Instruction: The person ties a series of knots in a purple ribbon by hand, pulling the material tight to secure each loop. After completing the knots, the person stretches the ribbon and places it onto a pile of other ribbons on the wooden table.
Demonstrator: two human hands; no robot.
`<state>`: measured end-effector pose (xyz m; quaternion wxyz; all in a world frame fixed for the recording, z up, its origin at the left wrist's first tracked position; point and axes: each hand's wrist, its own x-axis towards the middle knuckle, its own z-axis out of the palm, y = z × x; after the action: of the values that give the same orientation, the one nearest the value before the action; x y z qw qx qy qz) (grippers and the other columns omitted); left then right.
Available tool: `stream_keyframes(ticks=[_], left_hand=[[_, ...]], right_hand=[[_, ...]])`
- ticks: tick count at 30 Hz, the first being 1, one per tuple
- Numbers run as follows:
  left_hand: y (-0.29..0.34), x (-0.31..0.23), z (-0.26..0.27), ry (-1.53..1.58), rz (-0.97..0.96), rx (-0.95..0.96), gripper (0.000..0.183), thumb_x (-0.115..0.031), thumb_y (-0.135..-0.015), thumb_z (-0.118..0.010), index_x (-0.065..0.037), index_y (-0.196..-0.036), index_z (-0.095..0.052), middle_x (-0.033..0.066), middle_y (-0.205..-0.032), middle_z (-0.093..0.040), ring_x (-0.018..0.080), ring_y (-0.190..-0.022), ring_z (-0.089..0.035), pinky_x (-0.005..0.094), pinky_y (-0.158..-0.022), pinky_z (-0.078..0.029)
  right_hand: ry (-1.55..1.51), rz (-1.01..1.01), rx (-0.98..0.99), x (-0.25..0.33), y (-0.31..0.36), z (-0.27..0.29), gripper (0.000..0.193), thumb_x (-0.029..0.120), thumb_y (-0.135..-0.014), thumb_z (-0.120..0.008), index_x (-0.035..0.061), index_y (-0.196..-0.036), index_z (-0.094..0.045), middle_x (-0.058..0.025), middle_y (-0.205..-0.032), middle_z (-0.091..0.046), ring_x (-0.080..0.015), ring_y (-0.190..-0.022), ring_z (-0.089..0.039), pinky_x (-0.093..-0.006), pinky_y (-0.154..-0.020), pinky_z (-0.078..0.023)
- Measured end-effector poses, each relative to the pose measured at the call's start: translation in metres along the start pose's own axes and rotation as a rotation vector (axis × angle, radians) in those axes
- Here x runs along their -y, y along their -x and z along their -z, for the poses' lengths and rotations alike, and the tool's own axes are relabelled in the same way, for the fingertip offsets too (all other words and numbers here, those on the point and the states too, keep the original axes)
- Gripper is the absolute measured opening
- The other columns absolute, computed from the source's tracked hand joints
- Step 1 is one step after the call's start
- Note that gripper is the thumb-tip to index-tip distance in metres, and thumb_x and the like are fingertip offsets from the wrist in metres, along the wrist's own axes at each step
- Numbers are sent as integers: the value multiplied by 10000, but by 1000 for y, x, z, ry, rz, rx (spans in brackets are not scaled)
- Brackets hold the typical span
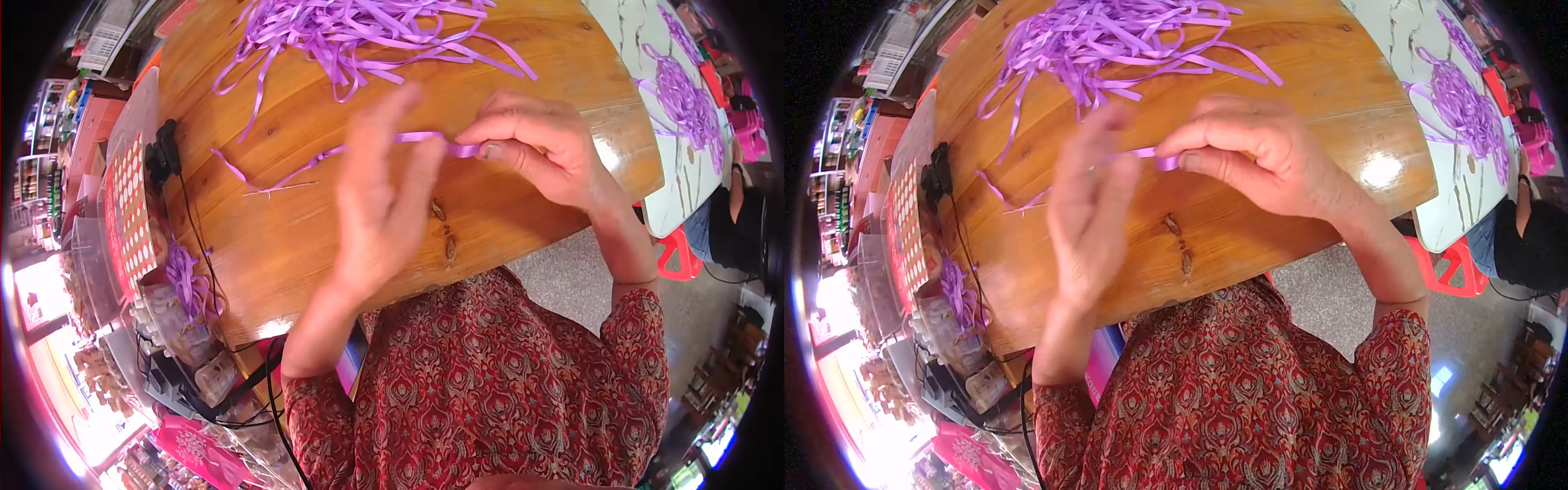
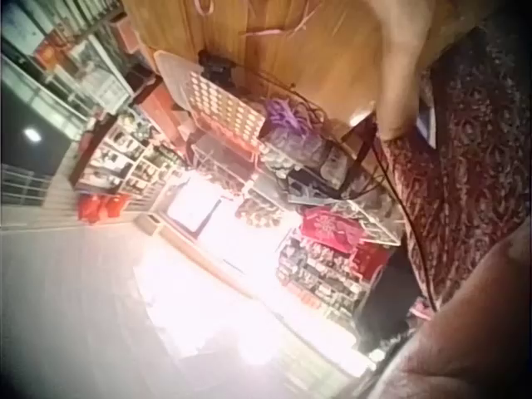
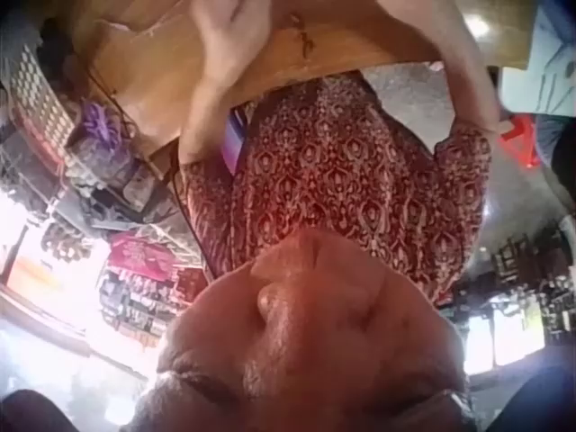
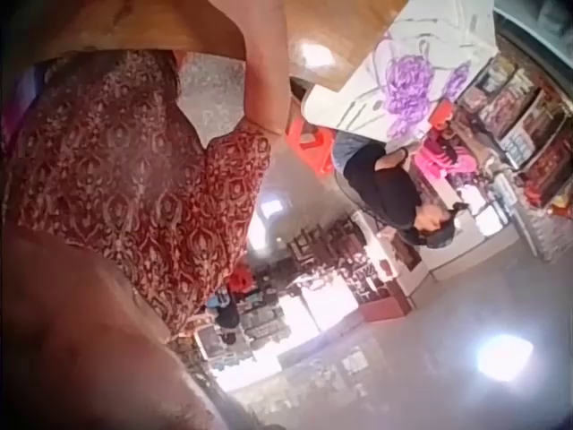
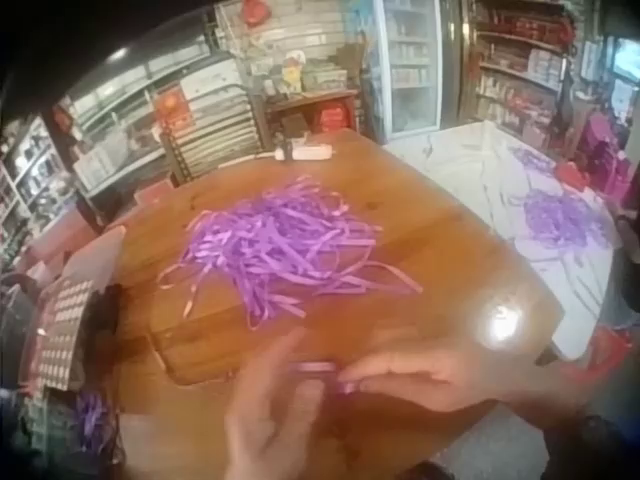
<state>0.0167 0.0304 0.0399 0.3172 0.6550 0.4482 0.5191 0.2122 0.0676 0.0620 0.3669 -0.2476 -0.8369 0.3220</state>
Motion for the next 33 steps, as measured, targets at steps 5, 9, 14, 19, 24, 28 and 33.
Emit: stream_keyframes(ticks=[5,9,14,19,24,28,33], left_hand=[[4,-7,-16,738,657,117,223,-60,-844,-624,-1,-1052,-572,42,-818,-561,95,-766,-524,225,-672,-430],[12,10,-11,221,333,140,53,-46,-825,-633,-22,-783,-610,15,-688,-491,110,-637,-497,281,-582,-404],[6,15,-2,-854,-349,-47,252,-26,-790,-632,5,-1030,-563,139,-891,-582,286,-801,-570,298,-700,-458],[16,6,-18,231,136,127,258,-91,-896,-566,-10,-1140,-547,63,-1014,-581,128,-905,-544,236,-774,-440],[18,3,-14,582,527,180,181,-60,-877,-597,-10,-1049,-616,11,-876,-615,63,-812,-544,200,-743,-433],[20,6,-7,492,515,108,116,-25,-831,-646,-12,-945,-666,8,-867,-619,57,-786,-530,198,-697,-430],[14,9,4,89,388,197,150,-16,-830,-639,5,-978,-652,22,-909,-623,76,-816,-548,213,-719,-431]], right_hand=[[139,-5,-155,9,6,6,188,-43,-759,-647,-10,-944,-639,-86,-800,-619,-212,-727,-597,-278,-635,-464],[239,-140,-118,-5,33,16,197,-50,-729,-669,-9,-919,-640,-92,-790,-603,-217,-729,-591,-285,-636,-462],[332,-89,-73,-8,34,3,178,-35,-714,-684,-4,-885,-646,-92,-783,-595,-226,-736,-583,-297,-630,-463],[436,151,-18,9,13,-10,194,-5,-687,-705,4,-876,-660,-86,-776,-593,-230,-730,-575,-313,-605,-460],[595,207,-122,6,14,-4,272,41,-668,-723,-3,-931,-668,-86,-784,-597,-236,-726,-572,-313,-595,-461],[495,126,-107,-3,23,-3,274,51,-677,-719,-5,-940,-667,-84,-791,-600,-239,-736,-575,-307,-605,-464],[344,43,-119,-5,22,-5,235,30,-716,-689,-6,-946,-665,-94,-813,-605,-249,-768,-581,-309,-638,-470]])
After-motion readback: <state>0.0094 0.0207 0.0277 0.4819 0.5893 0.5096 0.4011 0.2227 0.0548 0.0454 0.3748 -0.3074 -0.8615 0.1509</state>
